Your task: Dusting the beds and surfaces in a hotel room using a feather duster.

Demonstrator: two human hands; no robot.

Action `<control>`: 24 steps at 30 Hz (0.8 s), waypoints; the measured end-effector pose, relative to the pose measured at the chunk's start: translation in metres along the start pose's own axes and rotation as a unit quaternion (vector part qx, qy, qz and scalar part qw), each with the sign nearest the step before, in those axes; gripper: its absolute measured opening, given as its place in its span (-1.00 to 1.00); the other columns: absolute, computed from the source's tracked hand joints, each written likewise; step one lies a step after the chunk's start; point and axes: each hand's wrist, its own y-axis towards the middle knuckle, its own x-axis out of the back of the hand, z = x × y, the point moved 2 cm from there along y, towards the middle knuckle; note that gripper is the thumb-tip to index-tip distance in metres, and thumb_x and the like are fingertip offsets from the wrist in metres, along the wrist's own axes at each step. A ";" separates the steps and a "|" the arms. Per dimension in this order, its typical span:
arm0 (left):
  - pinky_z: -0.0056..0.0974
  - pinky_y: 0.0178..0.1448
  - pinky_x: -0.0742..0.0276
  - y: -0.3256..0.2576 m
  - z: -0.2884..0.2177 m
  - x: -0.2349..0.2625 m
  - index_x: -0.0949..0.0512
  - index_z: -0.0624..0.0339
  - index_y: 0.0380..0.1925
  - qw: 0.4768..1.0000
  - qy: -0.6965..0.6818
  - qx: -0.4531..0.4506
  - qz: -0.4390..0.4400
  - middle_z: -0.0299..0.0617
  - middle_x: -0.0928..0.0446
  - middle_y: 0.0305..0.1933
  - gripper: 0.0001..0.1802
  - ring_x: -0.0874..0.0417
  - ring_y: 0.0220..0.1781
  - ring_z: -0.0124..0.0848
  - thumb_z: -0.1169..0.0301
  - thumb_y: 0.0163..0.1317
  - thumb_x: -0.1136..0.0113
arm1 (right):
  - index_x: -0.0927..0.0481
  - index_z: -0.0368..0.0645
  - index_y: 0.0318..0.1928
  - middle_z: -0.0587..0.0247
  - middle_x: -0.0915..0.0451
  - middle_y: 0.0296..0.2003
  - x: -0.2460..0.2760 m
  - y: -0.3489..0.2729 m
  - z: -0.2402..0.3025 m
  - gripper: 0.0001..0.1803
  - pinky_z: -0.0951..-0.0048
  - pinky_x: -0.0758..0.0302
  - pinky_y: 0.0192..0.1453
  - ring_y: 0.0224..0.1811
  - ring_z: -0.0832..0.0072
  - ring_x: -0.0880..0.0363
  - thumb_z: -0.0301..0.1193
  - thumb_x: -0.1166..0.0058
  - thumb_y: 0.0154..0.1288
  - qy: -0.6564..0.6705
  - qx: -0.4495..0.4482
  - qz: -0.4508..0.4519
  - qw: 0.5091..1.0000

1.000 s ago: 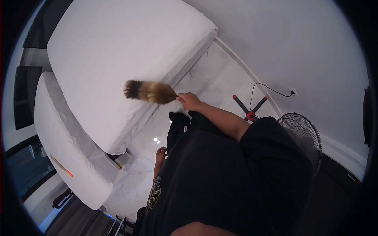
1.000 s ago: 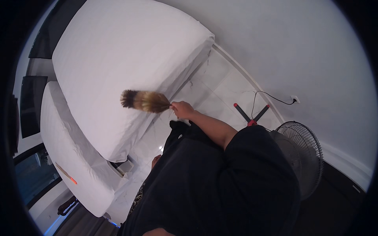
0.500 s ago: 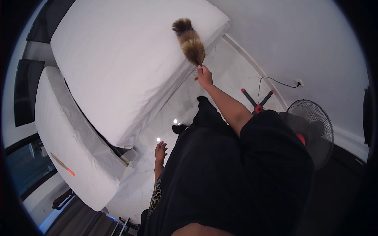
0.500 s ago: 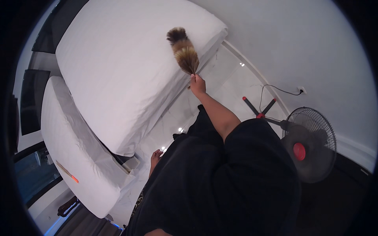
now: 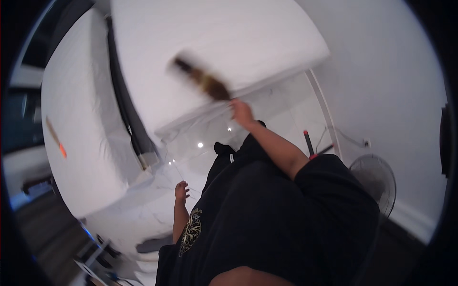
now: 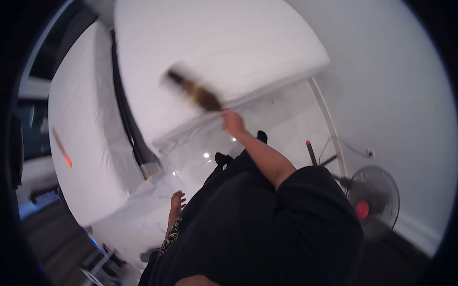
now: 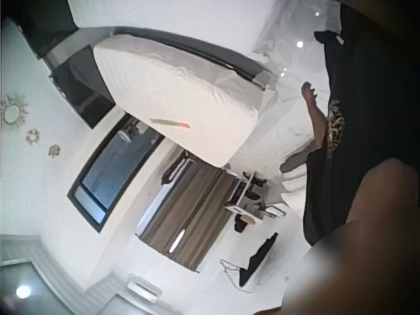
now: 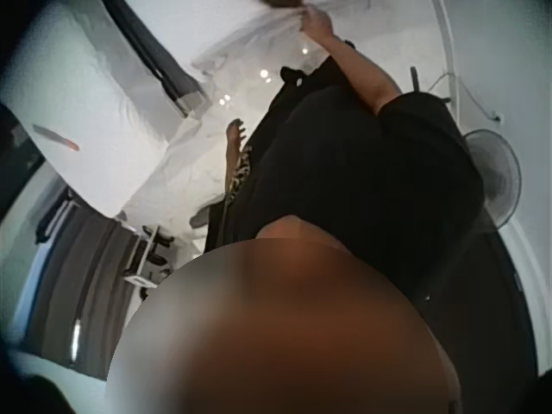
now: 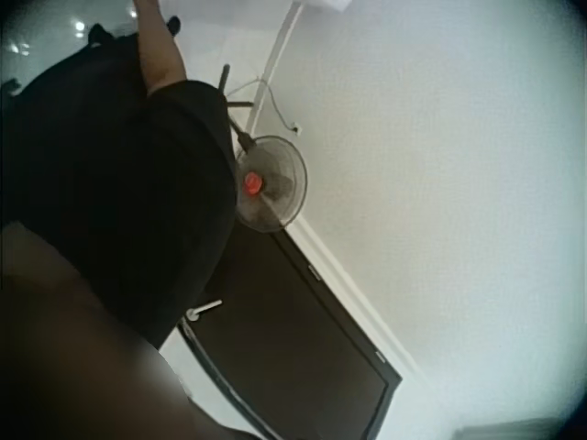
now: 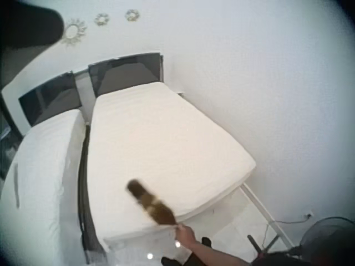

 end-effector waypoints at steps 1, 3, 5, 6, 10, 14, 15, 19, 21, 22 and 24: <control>-0.13 -0.22 -0.35 -0.004 0.005 0.000 -0.33 -0.01 -0.02 0.999 -0.050 -0.003 -0.012 -0.29 -0.45 -0.09 -0.55 -0.45 -0.17 -0.29 0.15 0.07 0.02 | -0.45 -0.19 -0.29 0.16 -0.51 -0.50 0.009 0.009 -0.008 -0.83 0.36 -0.47 -0.45 -0.58 0.38 -0.53 -0.44 0.22 0.22 0.088 -0.064 -0.105 0.989; -0.16 -0.23 -0.35 -0.013 0.017 -0.004 -0.34 -0.02 -0.04 0.992 -0.114 -0.036 -0.031 -0.32 -0.45 -0.12 -0.58 -0.45 -0.18 -0.32 0.16 0.07 0.00 | -0.43 -0.24 -0.32 0.06 -0.51 -0.47 0.027 0.027 -0.023 -0.80 0.28 -0.47 -0.36 -0.46 0.23 -0.55 -0.40 0.25 0.25 0.068 -0.114 -0.306 0.943; -0.20 -0.24 -0.35 -0.018 0.036 -0.014 -0.34 -0.04 -0.07 0.984 -0.174 -0.029 -0.037 -0.35 -0.46 -0.16 -0.61 -0.45 -0.20 -0.36 0.17 0.07 -0.01 | -0.42 -0.30 -0.32 -0.04 -0.52 -0.40 0.025 0.050 -0.033 -0.71 0.18 -0.43 -0.23 -0.34 0.04 -0.51 -0.33 0.31 0.27 -0.007 -0.259 -0.395 0.881; -0.22 -0.27 -0.34 -0.021 0.048 -0.021 -0.36 -0.07 -0.11 0.979 -0.200 -0.017 -0.039 -0.38 -0.46 -0.19 -0.65 -0.45 -0.21 -0.39 0.19 0.07 -0.02 | -0.42 -0.30 -0.32 -0.04 -0.52 -0.40 0.007 0.057 -0.032 -0.71 0.18 -0.43 -0.23 -0.34 0.04 -0.51 -0.33 0.31 0.27 -0.001 -0.251 -0.377 0.891; -0.21 -0.33 -0.33 -0.026 0.114 -0.049 -0.38 -0.07 -0.16 0.989 -0.149 -0.002 -0.001 -0.37 -0.46 -0.21 -0.70 -0.46 -0.29 -0.37 0.19 0.08 0.01 | -0.47 -0.32 -0.31 -0.06 -0.53 -0.38 -0.108 0.047 0.017 -0.75 0.18 -0.41 -0.22 -0.33 0.08 -0.50 -0.40 0.24 0.18 -0.138 -0.093 -0.135 0.977; -0.19 -0.35 -0.33 -0.036 0.162 -0.062 -0.39 -0.06 -0.06 0.988 -0.127 -0.045 0.075 -0.33 -0.49 -0.19 -0.61 -0.48 -0.33 -0.36 0.15 0.08 0.08 | -0.56 -0.20 -0.34 0.04 -0.56 -0.34 -0.201 0.020 0.121 -0.76 0.23 -0.42 -0.09 -0.14 0.22 -0.50 -0.31 0.00 0.01 -0.310 0.212 0.393 0.840; -0.19 -0.35 -0.33 -0.039 0.165 -0.060 -0.39 -0.06 -0.06 0.983 -0.143 -0.083 0.080 -0.33 -0.49 -0.19 -0.61 -0.48 -0.33 -0.36 0.15 0.08 0.08 | -0.58 -0.18 -0.39 0.07 -0.56 -0.32 -0.212 0.015 0.144 -0.73 0.22 -0.44 -0.12 -0.17 0.21 -0.51 -0.25 0.01 0.00 -0.346 0.207 0.450 0.797; -0.13 -0.30 -0.37 -0.056 0.154 -0.038 -0.37 -0.03 -0.09 1.000 -0.014 0.027 0.001 -0.29 -0.48 -0.16 -0.61 -0.48 -0.29 -0.35 0.10 0.10 0.05 | -0.60 -0.12 -0.41 0.11 -0.58 -0.41 -0.232 0.009 0.210 -0.77 0.25 -0.49 -0.25 -0.31 0.20 -0.56 -0.30 0.05 0.01 -0.339 0.319 0.331 0.821; -0.11 -0.28 -0.38 -0.057 0.134 -0.024 -0.34 -0.02 -0.07 0.984 -0.170 -0.007 -0.044 -0.27 -0.45 -0.11 -0.59 -0.48 -0.24 -0.32 0.08 0.12 0.06 | -0.59 -0.12 -0.41 0.12 -0.57 -0.41 -0.223 0.017 0.206 -0.78 0.22 -0.49 -0.24 -0.31 0.22 -0.56 -0.30 0.06 0.03 -0.194 0.200 0.193 0.941; -0.11 -0.28 -0.38 -0.054 0.123 -0.021 -0.34 -0.02 -0.07 0.990 -0.140 -0.006 -0.032 -0.27 -0.45 -0.11 -0.59 -0.48 -0.24 -0.32 0.08 0.12 0.06 | -0.59 -0.12 -0.41 0.12 -0.57 -0.41 -0.218 0.018 0.197 -0.78 0.22 -0.49 -0.24 -0.31 0.22 -0.56 -0.30 0.06 0.03 -0.197 0.186 0.175 0.947; -0.12 -0.26 -0.39 -0.045 0.109 -0.011 -0.32 -0.03 -0.05 0.988 -0.155 -0.006 -0.024 -0.26 -0.44 -0.07 -0.60 -0.47 -0.20 -0.30 0.11 0.14 0.07 | -0.58 -0.13 -0.40 0.07 -0.57 -0.39 -0.206 0.017 0.170 -0.78 0.18 -0.46 -0.27 -0.30 0.18 -0.55 -0.30 0.07 0.07 -0.245 0.147 0.211 0.935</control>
